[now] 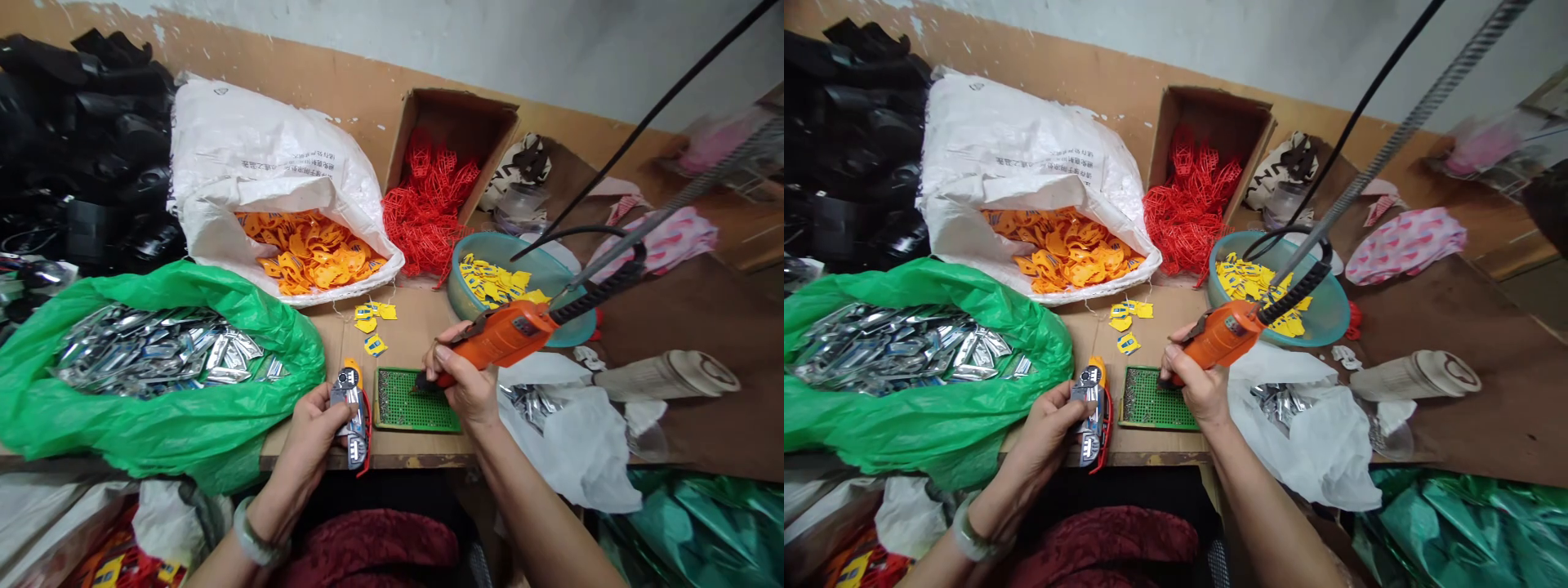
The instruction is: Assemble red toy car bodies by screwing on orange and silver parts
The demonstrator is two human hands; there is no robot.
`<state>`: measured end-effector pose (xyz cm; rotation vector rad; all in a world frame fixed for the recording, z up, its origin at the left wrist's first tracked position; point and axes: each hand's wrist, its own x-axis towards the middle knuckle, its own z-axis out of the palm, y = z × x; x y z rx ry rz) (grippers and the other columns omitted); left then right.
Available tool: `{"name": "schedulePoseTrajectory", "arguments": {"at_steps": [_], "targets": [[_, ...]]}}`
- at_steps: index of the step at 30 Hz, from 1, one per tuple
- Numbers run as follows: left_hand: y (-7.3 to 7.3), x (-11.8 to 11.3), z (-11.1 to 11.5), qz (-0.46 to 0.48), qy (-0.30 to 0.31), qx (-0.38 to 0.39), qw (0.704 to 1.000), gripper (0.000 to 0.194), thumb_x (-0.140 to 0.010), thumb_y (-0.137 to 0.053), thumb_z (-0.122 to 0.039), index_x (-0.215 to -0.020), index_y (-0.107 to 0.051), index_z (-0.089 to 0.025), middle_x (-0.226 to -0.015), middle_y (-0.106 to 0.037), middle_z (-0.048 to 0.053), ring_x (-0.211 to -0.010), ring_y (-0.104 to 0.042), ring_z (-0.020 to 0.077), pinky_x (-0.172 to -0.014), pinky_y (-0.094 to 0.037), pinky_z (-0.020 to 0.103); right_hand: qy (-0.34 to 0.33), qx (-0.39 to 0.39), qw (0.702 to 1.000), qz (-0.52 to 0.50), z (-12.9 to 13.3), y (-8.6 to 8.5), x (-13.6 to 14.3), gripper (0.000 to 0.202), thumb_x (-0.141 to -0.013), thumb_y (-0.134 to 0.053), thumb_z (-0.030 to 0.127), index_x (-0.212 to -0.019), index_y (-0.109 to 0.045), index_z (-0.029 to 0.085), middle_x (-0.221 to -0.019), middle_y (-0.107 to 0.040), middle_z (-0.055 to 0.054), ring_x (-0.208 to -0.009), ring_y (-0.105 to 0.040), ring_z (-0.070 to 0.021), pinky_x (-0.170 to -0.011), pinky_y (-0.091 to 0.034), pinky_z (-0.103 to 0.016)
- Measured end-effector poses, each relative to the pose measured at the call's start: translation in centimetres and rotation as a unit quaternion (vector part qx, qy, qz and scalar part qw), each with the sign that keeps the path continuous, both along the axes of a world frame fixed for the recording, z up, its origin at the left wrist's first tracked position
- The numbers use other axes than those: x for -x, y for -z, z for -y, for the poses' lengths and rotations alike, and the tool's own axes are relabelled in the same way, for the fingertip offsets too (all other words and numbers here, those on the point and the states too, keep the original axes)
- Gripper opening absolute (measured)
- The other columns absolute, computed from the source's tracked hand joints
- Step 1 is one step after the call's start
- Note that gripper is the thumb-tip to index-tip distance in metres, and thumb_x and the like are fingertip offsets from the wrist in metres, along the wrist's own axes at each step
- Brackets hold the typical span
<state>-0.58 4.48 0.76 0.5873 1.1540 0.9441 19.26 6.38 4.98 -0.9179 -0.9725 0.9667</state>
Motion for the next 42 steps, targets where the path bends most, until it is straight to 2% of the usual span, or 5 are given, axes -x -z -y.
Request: {"name": "schedulePoseTrajectory", "arguments": {"at_steps": [9, 14, 32, 36, 42], "targets": [[0.1, -0.1, -0.1, -0.01, 0.0, -0.006, 1.0, 0.018, -0.055, -0.074, -0.023, -0.067, -0.061, -0.017, -0.051, -0.056, -0.007, -0.037, -0.043, 0.0067, -0.034, -0.035, 0.018, 0.003, 0.0, 1.0, 0.0, 1.4, 0.1, 0.0, 0.018, -0.079, -0.071, 0.028, -0.09, -0.059, 0.021, -0.05, -0.053, 0.008, -0.042, -0.052, -0.0126, -0.052, -0.048, -0.029], [-0.1, -0.1, 0.0, -0.009, 0.002, -0.006, 1.0, 0.019, -0.056, -0.075, -0.024, -0.068, -0.062, -0.017, -0.052, -0.056, -0.007, -0.037, -0.042, 0.0065, -0.034, -0.036, 0.018, -0.027, -0.006, 0.999, -0.019, 1.7, 0.5, 0.4, 0.018, -0.08, -0.071, 0.028, -0.091, -0.058, 0.022, -0.052, -0.053, 0.009, -0.042, -0.052, -0.011, -0.051, -0.047, -0.027], [-0.6, -0.2, 0.0, -0.003, -0.01, 0.006, 1.0, 0.023, -0.053, -0.077, -0.025, -0.068, -0.062, -0.017, -0.049, -0.055, -0.007, -0.036, -0.043, 0.0072, -0.034, -0.035, 0.018, -0.04, 0.007, 0.999, 0.02, 1.8, 2.0, 0.5, 0.018, -0.085, -0.07, 0.03, -0.095, -0.056, 0.023, -0.057, -0.053, 0.009, -0.045, -0.055, -0.012, -0.052, -0.048, -0.029], [-0.5, -0.2, 0.0, -0.008, -0.007, 0.003, 1.0, 0.022, -0.053, -0.077, -0.024, -0.068, -0.063, -0.017, -0.05, -0.057, -0.006, -0.037, -0.045, 0.0078, -0.035, -0.036, 0.019, -0.038, 0.003, 0.999, 0.0, 1.6, 0.8, 0.8, 0.02, -0.082, -0.071, 0.031, -0.092, -0.057, 0.023, -0.054, -0.052, 0.009, -0.043, -0.053, -0.0122, -0.051, -0.047, -0.029], [-0.5, -0.3, -0.1, 0.002, -0.004, 0.005, 1.0, 0.02, -0.053, -0.074, -0.023, -0.068, -0.063, -0.017, -0.051, -0.058, -0.005, -0.037, -0.045, 0.0079, -0.036, -0.036, 0.019, -0.055, -0.033, 0.996, -0.057, 1.3, -3.7, 2.4, 0.018, -0.078, -0.071, 0.029, -0.088, -0.058, 0.024, -0.048, -0.048, 0.01, -0.039, -0.048, -0.0125, -0.05, -0.045, -0.03]]}}
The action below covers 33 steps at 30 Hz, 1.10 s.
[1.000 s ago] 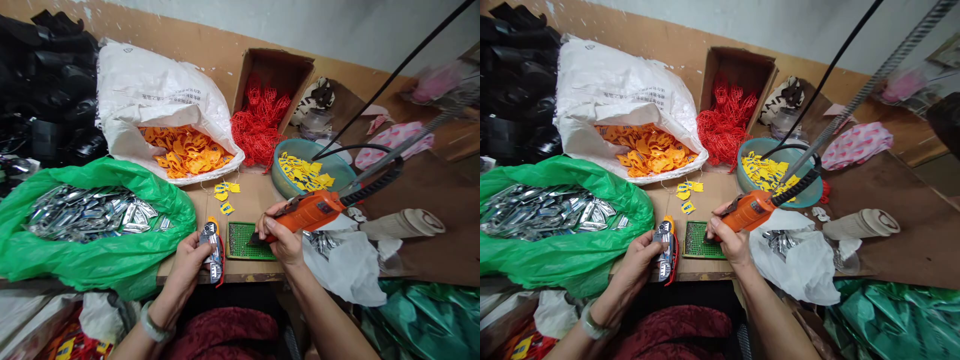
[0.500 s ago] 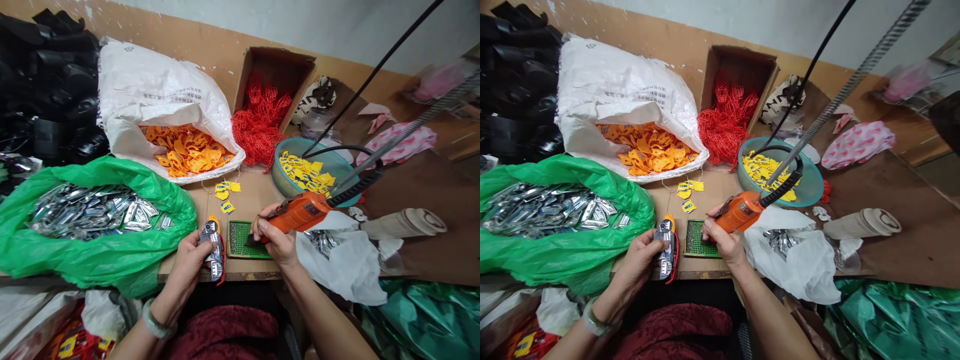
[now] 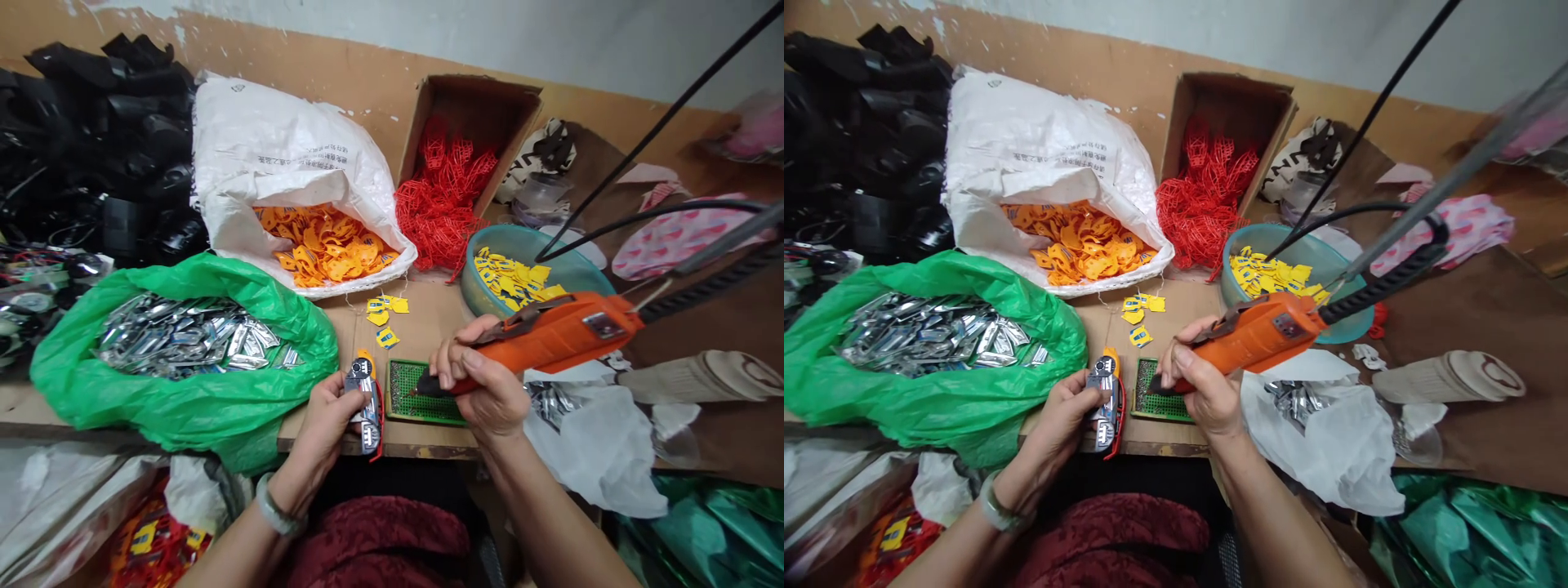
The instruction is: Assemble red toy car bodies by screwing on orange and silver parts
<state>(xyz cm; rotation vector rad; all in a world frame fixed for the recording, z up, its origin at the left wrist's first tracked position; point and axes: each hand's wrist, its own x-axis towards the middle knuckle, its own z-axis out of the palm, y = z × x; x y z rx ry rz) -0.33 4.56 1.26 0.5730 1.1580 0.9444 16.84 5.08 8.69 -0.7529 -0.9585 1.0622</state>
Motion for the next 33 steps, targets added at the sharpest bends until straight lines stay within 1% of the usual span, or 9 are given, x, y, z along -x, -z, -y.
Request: {"name": "schedulePoseTrajectory", "arguments": {"at_steps": [2, 4, 7, 10, 14, 17, 21, 27, 33], "targets": [[0.0, -0.1, -0.1, -0.003, -0.001, 0.001, 1.0, 0.02, -0.053, -0.073, -0.022, -0.069, -0.064, -0.016, -0.052, -0.06, -0.004, -0.038, -0.048, 0.0089, -0.037, -0.038, 0.02, -0.026, -0.007, 1.0, -0.014, 0.0, -1.0, 0.8, 0.017, -0.077, -0.071, 0.029, -0.087, -0.058, 0.024, -0.048, -0.047, 0.01, -0.038, -0.047, -0.0126, -0.05, -0.045, -0.031], [0.0, -0.1, -0.1, -0.006, -0.003, 0.001, 1.0, 0.02, -0.052, -0.073, -0.022, -0.069, -0.063, -0.016, -0.052, -0.061, -0.004, -0.038, -0.049, 0.0094, -0.038, -0.039, 0.02, -0.051, -0.002, 0.998, -0.021, 0.0, -1.3, 1.7, 0.018, -0.077, -0.071, 0.031, -0.087, -0.057, 0.025, -0.047, -0.046, 0.009, -0.038, -0.046, -0.0131, -0.05, -0.045, -0.032], [-0.1, -0.2, -0.1, -0.008, -0.005, -0.004, 1.0, 0.02, -0.053, -0.073, -0.022, -0.069, -0.064, -0.016, -0.052, -0.06, -0.004, -0.039, -0.048, 0.0088, -0.038, -0.037, 0.019, -0.077, 0.013, 0.997, -0.021, -0.1, -1.0, 2.7, 0.02, -0.077, -0.072, 0.034, -0.089, -0.057, 0.025, -0.048, -0.046, 0.009, -0.039, -0.046, -0.0142, -0.049, -0.044, -0.033], [-0.2, -0.2, 0.0, -0.003, -0.003, -0.01, 1.0, 0.02, -0.055, -0.073, -0.023, -0.071, -0.065, -0.015, -0.053, -0.061, -0.003, -0.039, -0.048, 0.0086, -0.04, -0.036, 0.019, -0.094, 0.005, 0.995, -0.023, -0.3, -0.5, 3.1, 0.019, -0.078, -0.071, 0.032, -0.09, -0.058, 0.025, -0.049, -0.047, 0.008, -0.039, -0.046, -0.0141, -0.049, -0.045, -0.033], [-0.1, -0.2, 0.0, 0.002, -0.001, -0.019, 1.0, 0.018, -0.056, -0.073, -0.022, -0.07, -0.065, -0.016, -0.054, -0.061, -0.003, -0.041, -0.05, 0.0089, -0.039, -0.034, 0.018, -0.102, 0.0, 0.994, -0.028, -0.4, -0.1, 3.4, 0.016, -0.08, -0.07, 0.026, -0.091, -0.059, 0.023, -0.053, -0.051, 0.007, -0.042, -0.05, -0.0135, -0.047, -0.045, -0.03], [0.0, -0.1, 0.0, 0.006, 0.002, -0.025, 1.0, 0.017, -0.056, -0.071, -0.021, -0.07, -0.064, -0.016, -0.054, -0.061, -0.004, -0.042, -0.051, 0.009, -0.039, -0.033, 0.018, -0.099, 0.006, 0.995, -0.028, -0.4, 0.0, 3.5, 0.016, -0.08, -0.071, 0.025, -0.09, -0.059, 0.022, -0.053, -0.05, 0.008, -0.041, -0.05, -0.0129, -0.046, -0.044, -0.029], [0.1, -0.2, 0.0, 0.008, 0.004, -0.029, 1.0, 0.015, -0.057, -0.069, -0.02, -0.07, -0.063, -0.016, -0.054, -0.061, -0.005, -0.042, -0.051, 0.008, -0.04, -0.034, 0.017, -0.108, -0.007, 0.994, -0.029, -0.3, 0.2, 3.6, 0.014, -0.081, -0.07, 0.023, -0.091, -0.06, 0.022, -0.055, -0.052, 0.008, -0.043, -0.052, -0.012, -0.049, -0.045, -0.028], [0.2, -0.1, -0.1, 0.005, 0.007, -0.034, 0.999, 0.013, -0.06, -0.068, -0.019, -0.071, -0.064, -0.015, -0.055, -0.062, -0.004, -0.043, -0.051, 0.0076, -0.04, -0.034, 0.017, -0.115, -0.019, 0.993, -0.031, -0.3, 0.3, 3.6, 0.015, -0.083, -0.07, 0.024, -0.095, -0.06, 0.022, -0.055, -0.053, 0.008, -0.045, -0.053, -0.0123, -0.051, -0.045, -0.028], [0.3, -0.1, -0.1, 0.001, 0.005, -0.039, 0.999, 0.014, -0.058, -0.069, -0.019, -0.071, -0.064, -0.015, -0.057, -0.062, -0.004, -0.044, -0.05, 0.0075, -0.04, -0.034, 0.017, -0.13, -0.02, 0.991, -0.034, -0.3, 0.3, 3.7, 0.014, -0.083, -0.07, 0.023, -0.094, -0.061, 0.021, -0.057, -0.054, 0.007, -0.045, -0.053, -0.0118, -0.052, -0.045, -0.027]]}}
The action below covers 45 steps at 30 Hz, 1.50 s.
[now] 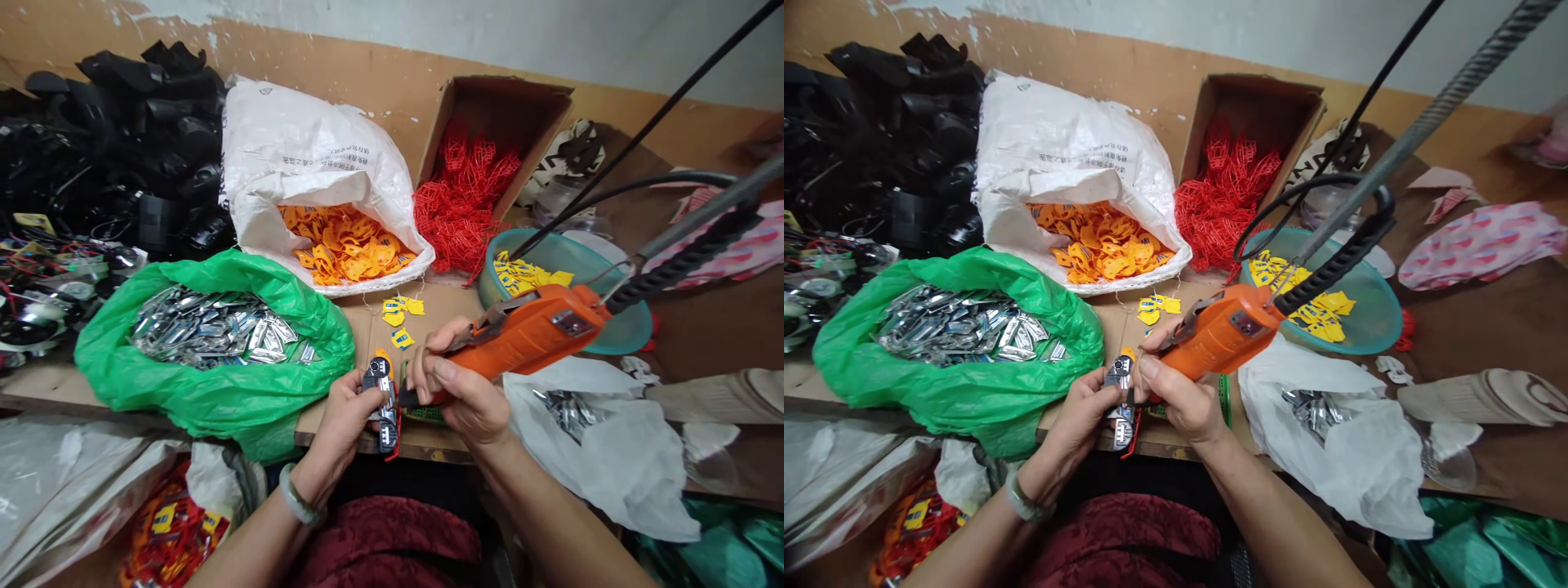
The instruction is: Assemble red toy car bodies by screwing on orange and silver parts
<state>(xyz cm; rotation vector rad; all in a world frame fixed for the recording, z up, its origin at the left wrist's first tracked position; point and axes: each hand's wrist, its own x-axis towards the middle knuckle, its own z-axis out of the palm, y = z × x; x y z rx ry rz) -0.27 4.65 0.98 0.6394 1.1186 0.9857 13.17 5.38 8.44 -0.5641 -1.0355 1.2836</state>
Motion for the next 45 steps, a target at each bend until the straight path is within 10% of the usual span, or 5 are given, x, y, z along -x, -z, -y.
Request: {"name": "schedulePoseTrajectory", "arguments": {"at_steps": [45], "targets": [[0.11, 0.17, -0.08, -0.002, 0.008, 0.007, 1.0, 0.014, -0.058, -0.069, -0.02, -0.071, -0.064, -0.016, -0.055, -0.063, -0.004, -0.043, -0.051, 0.0083, -0.041, -0.035, 0.017, 0.012, 0.028, 0.999, 0.013, -0.16, 0.13, 0.15, 0.017, -0.08, -0.071, 0.026, -0.091, -0.059, 0.021, -0.054, -0.05, 0.008, -0.043, -0.049, -0.0122, -0.049, -0.043, -0.028]]}}
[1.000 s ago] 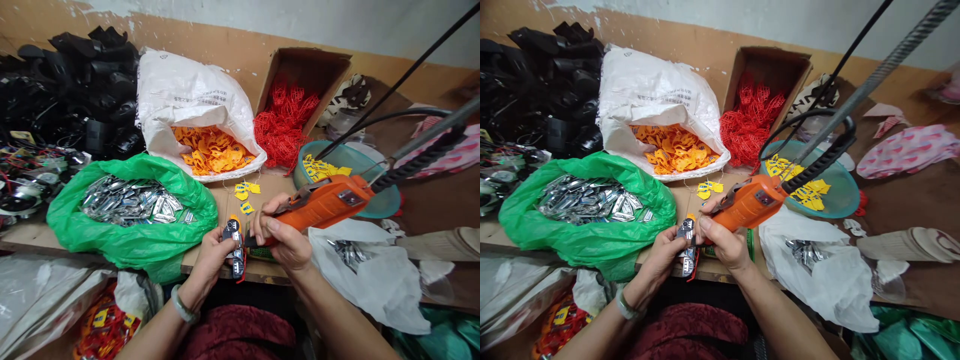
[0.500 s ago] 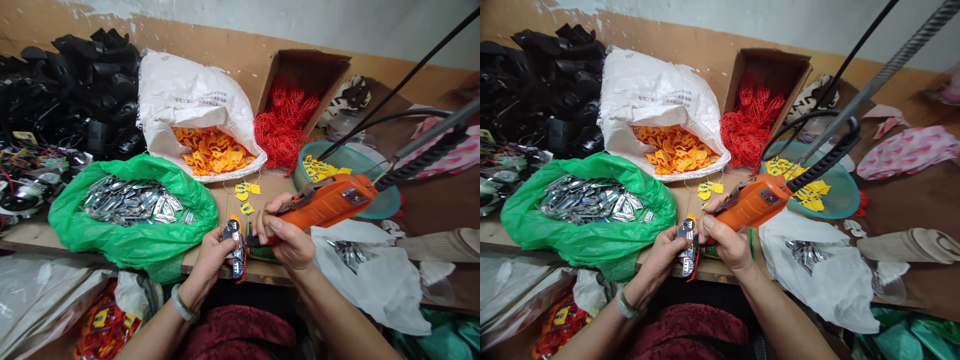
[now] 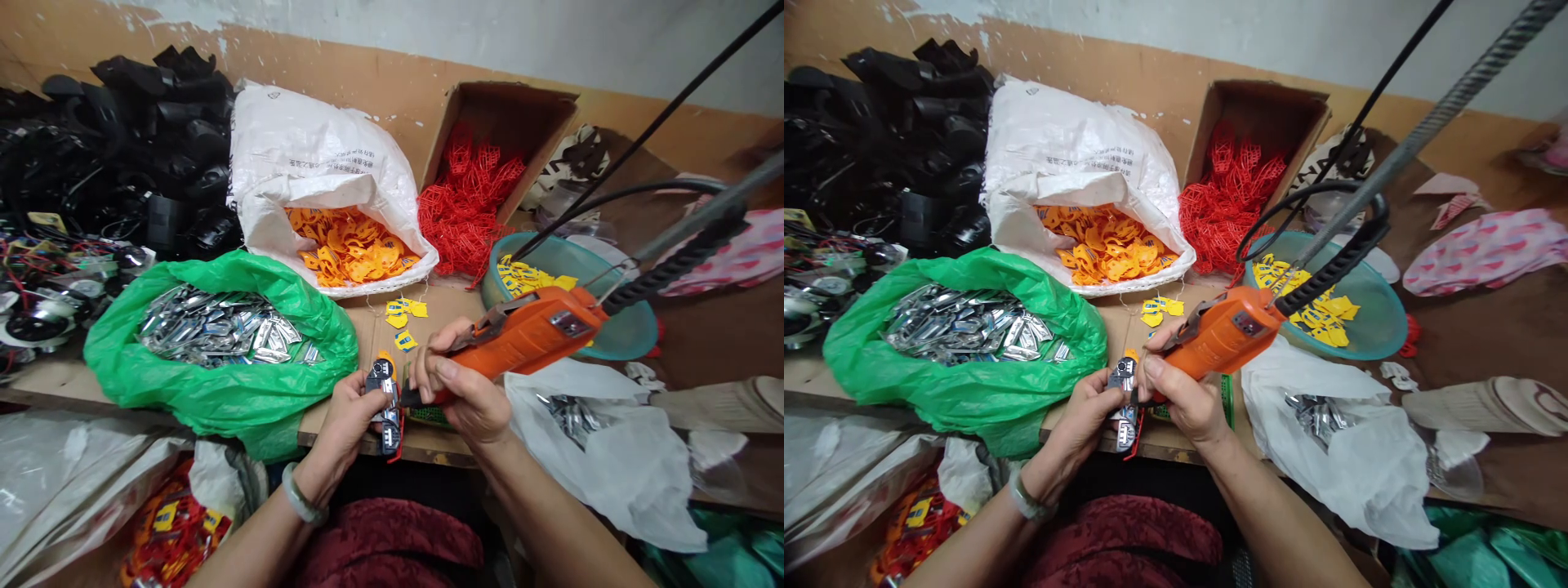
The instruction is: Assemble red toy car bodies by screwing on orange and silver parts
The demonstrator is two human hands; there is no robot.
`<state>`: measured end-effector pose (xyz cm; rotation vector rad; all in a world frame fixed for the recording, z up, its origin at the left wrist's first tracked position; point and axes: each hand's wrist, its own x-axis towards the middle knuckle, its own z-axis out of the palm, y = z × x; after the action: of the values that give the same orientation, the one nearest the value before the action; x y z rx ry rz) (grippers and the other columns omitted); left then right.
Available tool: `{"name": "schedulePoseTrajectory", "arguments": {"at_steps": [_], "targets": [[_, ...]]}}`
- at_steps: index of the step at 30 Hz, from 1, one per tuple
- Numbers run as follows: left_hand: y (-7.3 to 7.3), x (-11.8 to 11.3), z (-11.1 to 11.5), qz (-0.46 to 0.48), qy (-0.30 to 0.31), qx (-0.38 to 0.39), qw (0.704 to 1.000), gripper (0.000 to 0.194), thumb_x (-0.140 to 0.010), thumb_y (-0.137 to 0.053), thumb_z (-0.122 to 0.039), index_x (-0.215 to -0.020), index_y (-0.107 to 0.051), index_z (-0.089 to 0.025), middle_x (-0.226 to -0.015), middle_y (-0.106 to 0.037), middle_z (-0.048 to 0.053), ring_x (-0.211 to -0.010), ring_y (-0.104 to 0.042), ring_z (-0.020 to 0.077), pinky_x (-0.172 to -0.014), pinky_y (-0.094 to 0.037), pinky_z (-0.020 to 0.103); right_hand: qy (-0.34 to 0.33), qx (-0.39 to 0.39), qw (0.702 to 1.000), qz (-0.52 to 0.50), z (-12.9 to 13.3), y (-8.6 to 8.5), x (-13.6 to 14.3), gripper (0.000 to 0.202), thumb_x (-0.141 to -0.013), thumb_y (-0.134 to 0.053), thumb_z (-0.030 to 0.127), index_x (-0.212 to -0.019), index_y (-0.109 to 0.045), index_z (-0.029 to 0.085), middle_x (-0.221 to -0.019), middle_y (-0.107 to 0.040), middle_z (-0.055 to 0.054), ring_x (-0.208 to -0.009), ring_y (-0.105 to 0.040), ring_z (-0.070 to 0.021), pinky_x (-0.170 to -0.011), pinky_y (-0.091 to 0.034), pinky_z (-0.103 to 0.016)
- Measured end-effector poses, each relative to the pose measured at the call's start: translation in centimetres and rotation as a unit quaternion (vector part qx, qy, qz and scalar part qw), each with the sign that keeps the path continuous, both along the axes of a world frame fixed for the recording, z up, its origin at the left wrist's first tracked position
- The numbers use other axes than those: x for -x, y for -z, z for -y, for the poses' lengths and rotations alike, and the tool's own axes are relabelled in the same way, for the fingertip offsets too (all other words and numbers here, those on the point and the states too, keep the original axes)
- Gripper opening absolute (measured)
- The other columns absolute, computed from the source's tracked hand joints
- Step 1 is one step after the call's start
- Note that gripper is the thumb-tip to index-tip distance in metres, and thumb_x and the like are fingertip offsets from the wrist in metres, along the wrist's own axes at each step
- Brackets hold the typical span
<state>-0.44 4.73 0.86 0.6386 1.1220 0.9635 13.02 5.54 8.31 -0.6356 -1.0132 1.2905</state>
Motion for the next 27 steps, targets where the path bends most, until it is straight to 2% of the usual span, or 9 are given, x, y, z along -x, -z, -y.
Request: {"name": "schedulePoseTrajectory", "arguments": {"at_steps": [5, 10, 16, 19, 22, 24, 27], "targets": [[-0.1, -0.1, 0.0, 0.002, -0.002, 0.005, 1.0, 0.018, -0.057, -0.071, -0.022, -0.073, -0.065, -0.015, -0.055, -0.061, -0.004, -0.042, -0.049, 0.0075, -0.041, -0.034, 0.017, 0.008, 0.005, 1.0, 0.009, -0.1, 0.1, 0.1, 0.019, -0.08, -0.072, 0.028, -0.091, -0.058, 0.022, -0.054, -0.051, 0.008, -0.043, -0.049, -0.0123, -0.048, -0.044, -0.028], [-0.3, 0.0, 0.1, 0.002, -0.006, 0.009, 1.0, 0.018, -0.056, -0.07, -0.02, -0.072, -0.064, -0.015, -0.055, -0.059, -0.005, -0.041, -0.046, 0.0071, -0.039, -0.033, 0.017, 0.024, 0.005, 1.0, 0.005, -0.2, -0.6, -0.1, 0.02, -0.078, -0.073, 0.03, -0.09, -0.058, 0.022, -0.051, -0.05, 0.009, -0.041, -0.049, -0.0128, -0.047, -0.041, -0.028], [-0.3, -0.1, 0.7, -0.018, -0.033, -0.015, 0.999, 0.03, -0.059, -0.072, -0.02, -0.085, -0.057, -0.019, -0.062, -0.062, -0.006, -0.044, -0.05, 0.0095, -0.039, -0.037, 0.018, 0.062, 0.001, 0.998, -0.014, -0.8, -1.4, -0.3, 0.02, -0.075, -0.073, 0.028, -0.086, -0.058, 0.024, -0.049, -0.05, 0.009, -0.039, -0.047, -0.0131, -0.05, -0.041, -0.031], [-0.7, -0.3, 1.0, -0.008, -0.062, -0.04, 0.997, 0.042, -0.06, -0.076, -0.021, -0.094, -0.052, -0.023, -0.065, -0.064, -0.006, -0.051, -0.054, 0.0122, -0.046, -0.043, 0.02, 0.078, 0.006, 0.997, -0.012, -1.0, -1.4, -0.2, 0.021, -0.074, -0.074, 0.031, -0.086, -0.058, 0.025, -0.048, -0.048, 0.009, -0.037, -0.045, -0.0137, -0.05, -0.041, -0.032], [-1.1, -0.5, 1.1, 0.003, -0.066, -0.066, 0.996, 0.048, -0.062, -0.077, -0.021, -0.104, -0.054, -0.023, -0.075, -0.068, -0.003, -0.063, -0.06, 0.0152, -0.057, -0.049, 0.023, 0.095, 0.011, 0.995, -0.02, -1.2, -1.3, 0.0, 0.021, -0.073, -0.074, 0.03, -0.085, -0.058, 0.024, -0.048, -0.049, 0.009, -0.037, -0.045, -0.0137, -0.049, -0.042, -0.033], [-1.3, -0.4, 1.1, -0.021, -0.062, -0.079, 0.995, 0.044, -0.063, -0.077, -0.021, -0.103, -0.06, -0.021, -0.08, -0.069, -0.001, -0.068, -0.06, 0.0156, -0.061, -0.049, 0.023, 0.098, 0.01, 0.995, -0.027, -1.4, -1.3, 0.2, 0.019, -0.073, -0.073, 0.029, -0.085, -0.059, 0.024, -0.048, -0.05, 0.009, -0.038, -0.046, -0.0136, -0.05, -0.045, -0.034], [-1.5, -0.2, 1.0, -0.059, -0.036, -0.088, 0.994, 0.027, -0.064, -0.075, -0.022, -0.089, -0.069, -0.018, -0.073, -0.066, -0.001, -0.061, -0.055, 0.0127, -0.055, -0.044, 0.021, 0.095, 0.013, 0.995, -0.035, -1.6, -1.2, 0.4, 0.018, -0.072, -0.073, 0.027, -0.084, -0.059, 0.023, -0.049, -0.051, 0.008, -0.039, -0.048, -0.0134, -0.051, -0.046, -0.034]]}}
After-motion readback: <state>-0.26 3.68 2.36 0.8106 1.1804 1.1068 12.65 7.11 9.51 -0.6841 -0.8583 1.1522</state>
